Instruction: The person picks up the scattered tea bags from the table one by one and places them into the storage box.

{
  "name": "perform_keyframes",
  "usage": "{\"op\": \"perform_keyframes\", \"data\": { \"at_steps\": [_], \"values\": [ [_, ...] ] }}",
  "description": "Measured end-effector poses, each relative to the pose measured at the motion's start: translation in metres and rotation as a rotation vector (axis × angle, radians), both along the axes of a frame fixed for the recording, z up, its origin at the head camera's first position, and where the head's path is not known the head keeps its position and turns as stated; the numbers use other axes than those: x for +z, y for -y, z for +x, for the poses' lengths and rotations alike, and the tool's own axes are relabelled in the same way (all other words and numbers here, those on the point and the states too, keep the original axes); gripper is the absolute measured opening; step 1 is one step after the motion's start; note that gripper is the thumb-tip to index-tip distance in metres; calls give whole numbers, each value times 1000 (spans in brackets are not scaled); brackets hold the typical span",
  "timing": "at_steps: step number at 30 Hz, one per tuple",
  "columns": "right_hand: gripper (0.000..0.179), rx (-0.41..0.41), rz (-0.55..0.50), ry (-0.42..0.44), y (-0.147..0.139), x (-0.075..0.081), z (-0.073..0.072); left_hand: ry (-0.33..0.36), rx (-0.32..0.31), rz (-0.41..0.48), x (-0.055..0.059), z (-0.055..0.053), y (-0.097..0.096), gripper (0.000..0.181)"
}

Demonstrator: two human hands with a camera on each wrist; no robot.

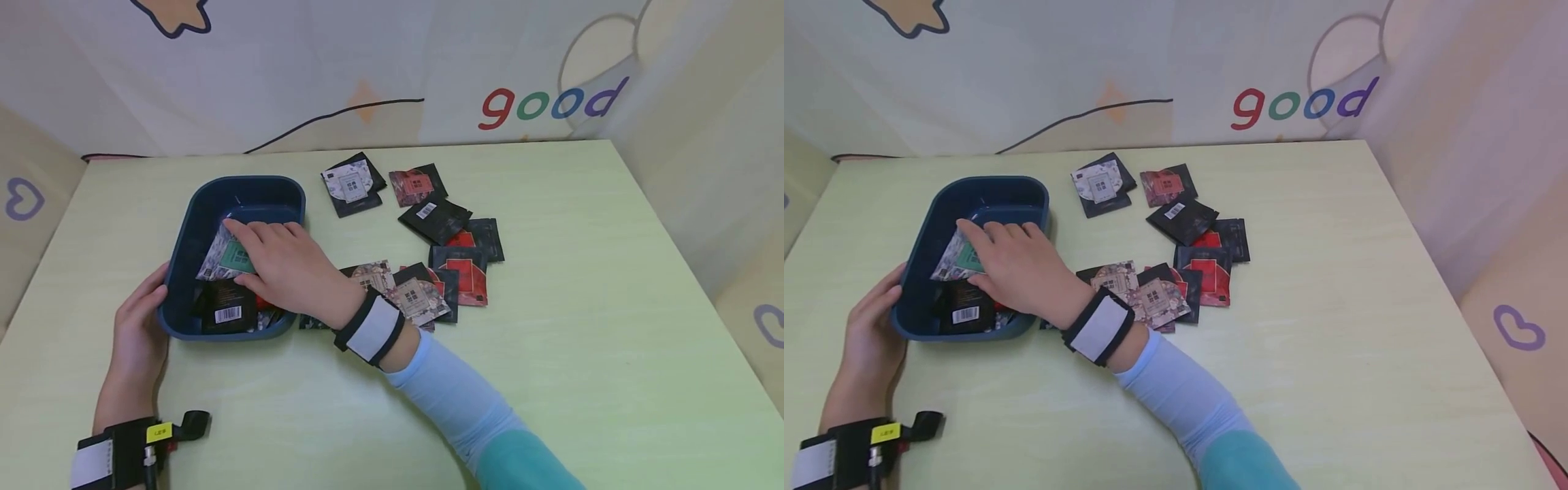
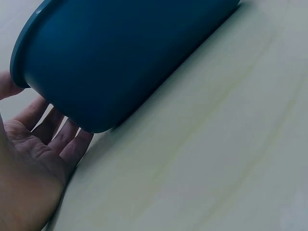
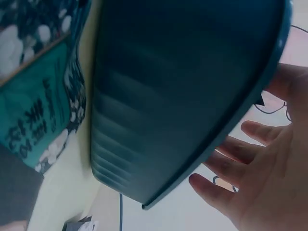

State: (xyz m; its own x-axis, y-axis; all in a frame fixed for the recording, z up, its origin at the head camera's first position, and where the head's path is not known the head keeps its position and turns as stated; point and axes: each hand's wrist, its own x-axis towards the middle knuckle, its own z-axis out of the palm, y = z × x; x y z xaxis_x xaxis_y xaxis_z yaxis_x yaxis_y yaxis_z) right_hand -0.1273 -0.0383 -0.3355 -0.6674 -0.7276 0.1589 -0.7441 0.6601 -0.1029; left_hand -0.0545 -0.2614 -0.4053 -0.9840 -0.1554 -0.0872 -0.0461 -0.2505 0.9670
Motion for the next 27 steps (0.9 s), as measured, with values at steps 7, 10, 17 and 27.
{"op": "perform_keyframes", "data": {
  "at_steps": [7,10,17,27],
  "values": [
    [74,0,22,-6,1,-6,2,-3,-11,-7,0,0,0,47],
    [73,-5,22,-18,2,-8,2,-1,-11,-6,0,1,1,47],
    [83,-16,25,-5,1,-9,0,-32,-14,47,-1,0,2,44],
    [76,-102,-37,188,-18,10,-16,-21,0,41,0,0,1,44]
  ]
}}
